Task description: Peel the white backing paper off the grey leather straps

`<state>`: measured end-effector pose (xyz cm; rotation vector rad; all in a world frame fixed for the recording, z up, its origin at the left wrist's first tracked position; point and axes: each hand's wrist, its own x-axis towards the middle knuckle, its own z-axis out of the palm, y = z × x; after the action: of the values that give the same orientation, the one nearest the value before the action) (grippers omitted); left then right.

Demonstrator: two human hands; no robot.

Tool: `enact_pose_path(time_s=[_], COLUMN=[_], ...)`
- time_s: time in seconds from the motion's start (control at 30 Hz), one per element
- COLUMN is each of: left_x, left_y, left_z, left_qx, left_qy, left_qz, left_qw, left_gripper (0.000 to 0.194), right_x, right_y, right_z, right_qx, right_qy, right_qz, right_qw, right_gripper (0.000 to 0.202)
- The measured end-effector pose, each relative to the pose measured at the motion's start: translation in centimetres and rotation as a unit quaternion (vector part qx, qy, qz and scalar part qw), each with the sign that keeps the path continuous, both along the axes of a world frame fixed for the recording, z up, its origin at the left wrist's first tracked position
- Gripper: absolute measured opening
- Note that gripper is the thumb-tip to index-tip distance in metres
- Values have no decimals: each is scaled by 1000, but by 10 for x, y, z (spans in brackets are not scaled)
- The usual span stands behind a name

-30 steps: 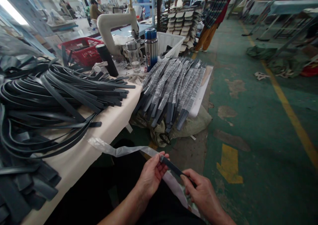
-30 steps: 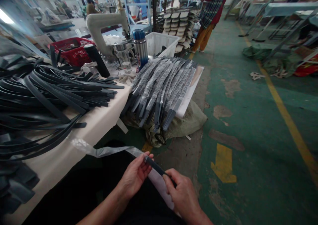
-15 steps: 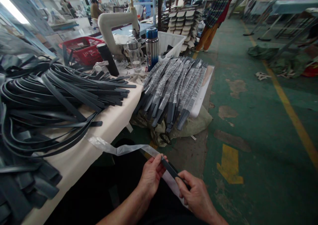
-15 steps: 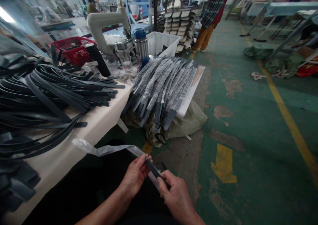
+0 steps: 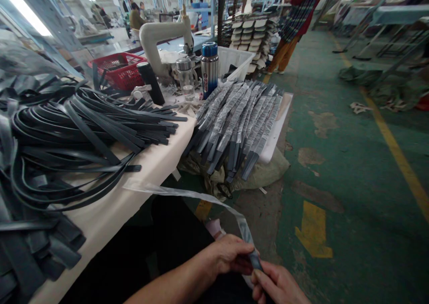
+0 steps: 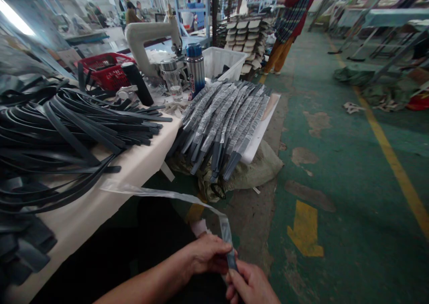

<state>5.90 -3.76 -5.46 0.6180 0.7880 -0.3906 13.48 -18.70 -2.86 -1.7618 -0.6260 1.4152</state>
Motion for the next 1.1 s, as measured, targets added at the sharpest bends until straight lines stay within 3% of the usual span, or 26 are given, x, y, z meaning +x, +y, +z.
enact_pose_path(time_s=[0.1,0.23,0.4,0.53,0.7,0.8,0.97,1.1], left_x=[16,18,9,0,-19,-21,-14,-19], left_y=[-12,-15,-9,11,55,55,37,58], left_z=[-9,-8,3,9,16,18,16,14], left_qx=[-9,-27,-31,19,64,47,24,50], left_qy=[7,3,-37,-72,10,12,-98,-33], left_qz=[-30,-19,85,179,334,342,308,380], left_qw=[999,999,995,981,941,939,946,923], left_gripper=[27,29,36,37,26,27,34,29], right_x=[4,7,9,14,20,21,13,12], right_y=[-20,-25,9,44,38,44,90,88], right_z=[-6,-5,0,8,18,18,18,23], right_qx=[-12,-6,-1,42,8,-15,46,37], right_qy=[18,34,-22,-45,-101,-163,-202,-179], right_qz=[-45,-68,-84,-48,40,46,35,64], right_qw=[999,997,996,997,994,985,978,981], right_gripper=[65,66,62,56,41,37,38,37])
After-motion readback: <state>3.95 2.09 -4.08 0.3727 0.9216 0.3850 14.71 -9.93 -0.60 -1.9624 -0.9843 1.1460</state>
